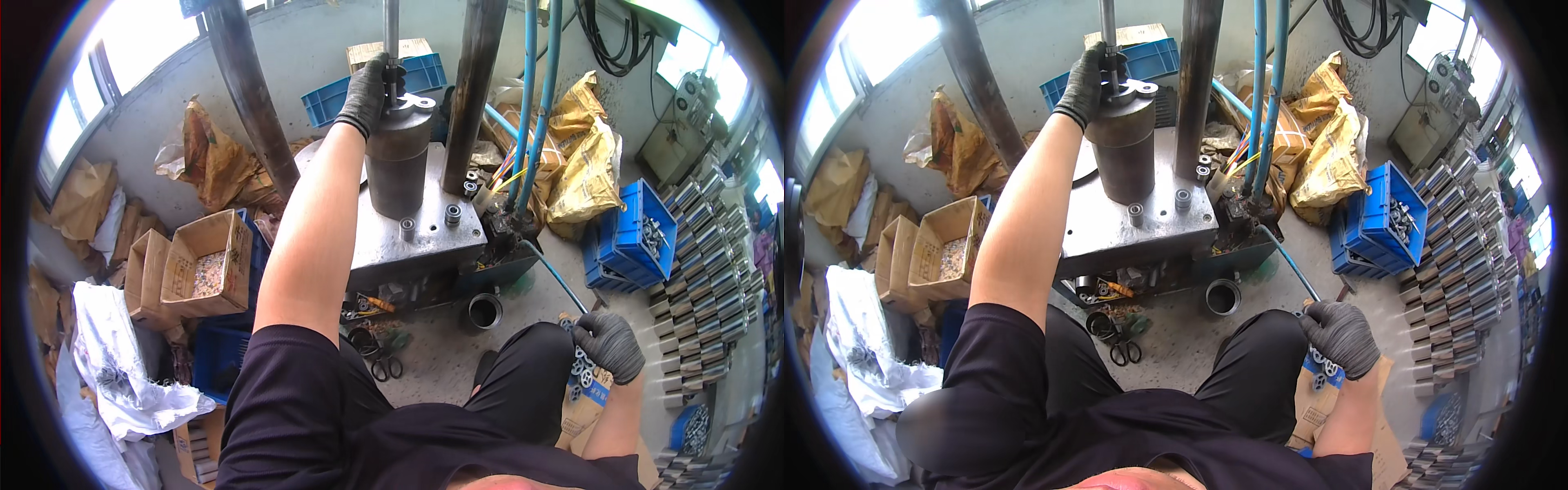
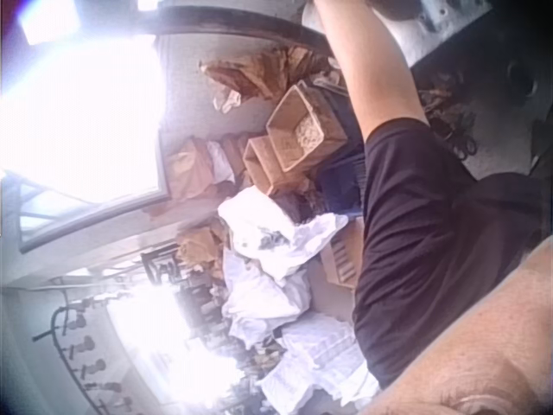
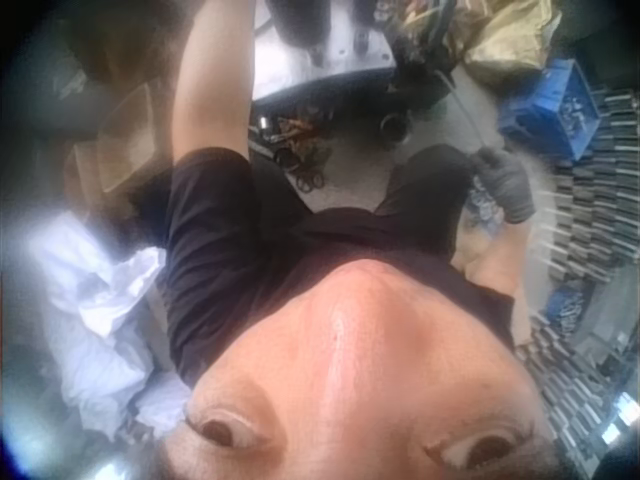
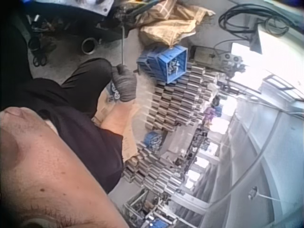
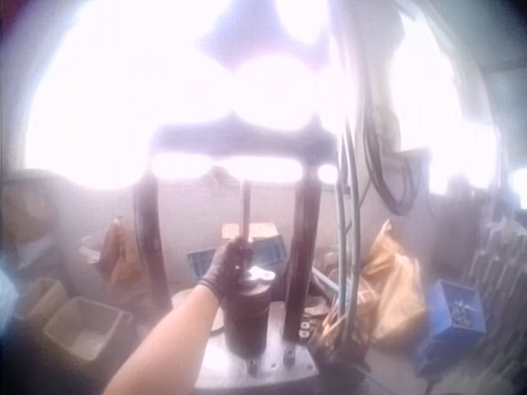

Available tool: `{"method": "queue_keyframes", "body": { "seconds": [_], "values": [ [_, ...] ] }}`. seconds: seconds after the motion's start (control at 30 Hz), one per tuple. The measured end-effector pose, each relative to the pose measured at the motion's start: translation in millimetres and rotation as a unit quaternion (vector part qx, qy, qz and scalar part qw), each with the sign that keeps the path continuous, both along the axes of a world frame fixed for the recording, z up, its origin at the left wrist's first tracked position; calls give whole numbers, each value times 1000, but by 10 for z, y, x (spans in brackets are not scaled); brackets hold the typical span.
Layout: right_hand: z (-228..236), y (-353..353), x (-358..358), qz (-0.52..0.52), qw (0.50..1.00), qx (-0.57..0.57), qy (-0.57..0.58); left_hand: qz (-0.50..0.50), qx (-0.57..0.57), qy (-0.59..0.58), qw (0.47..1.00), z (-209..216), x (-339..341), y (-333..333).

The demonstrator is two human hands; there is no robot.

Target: The person places a metal component onto a vertical press, then uses a long lever to press down on the assembly before removing the finished part.

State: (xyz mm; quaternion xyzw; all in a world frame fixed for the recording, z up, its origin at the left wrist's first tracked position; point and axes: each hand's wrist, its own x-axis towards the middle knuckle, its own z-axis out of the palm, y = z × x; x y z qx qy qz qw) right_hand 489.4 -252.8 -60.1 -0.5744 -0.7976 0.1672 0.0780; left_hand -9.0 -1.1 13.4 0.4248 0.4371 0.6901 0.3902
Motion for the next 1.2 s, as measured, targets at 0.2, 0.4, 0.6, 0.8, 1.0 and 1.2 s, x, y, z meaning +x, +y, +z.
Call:
{"method": "queue_keyframes", "body": {
  "seconds": [0.2, 0.4, 0.6, 0.8, 1.0, 1.2],
  "values": [
    [29, -19, -39, -4, 1000, 10, 2, 2, -15, -14, 1000, 5, -13, 20],
    [43, -37, -62, -12, 1000, 13, 4, -1, -12, -18, 1000, 3, -13, 9],
    [24, -28, -53, -2, 1000, 24, 7, -4, 2, -37, 999, -1, 6, -12],
    [41, -27, -47, 0, 1000, 20, 0, -11, -19, -42, 999, 18, 1, -8],
    [46, -6, -5, -2, 1000, 4, 31, -18, 7, -59, 998, -22, -9, 30],
    [198, 289, 83, 61, 994, 66, 70, -35, 9, -51, 998, -67, -68, 111]
  ]
}}
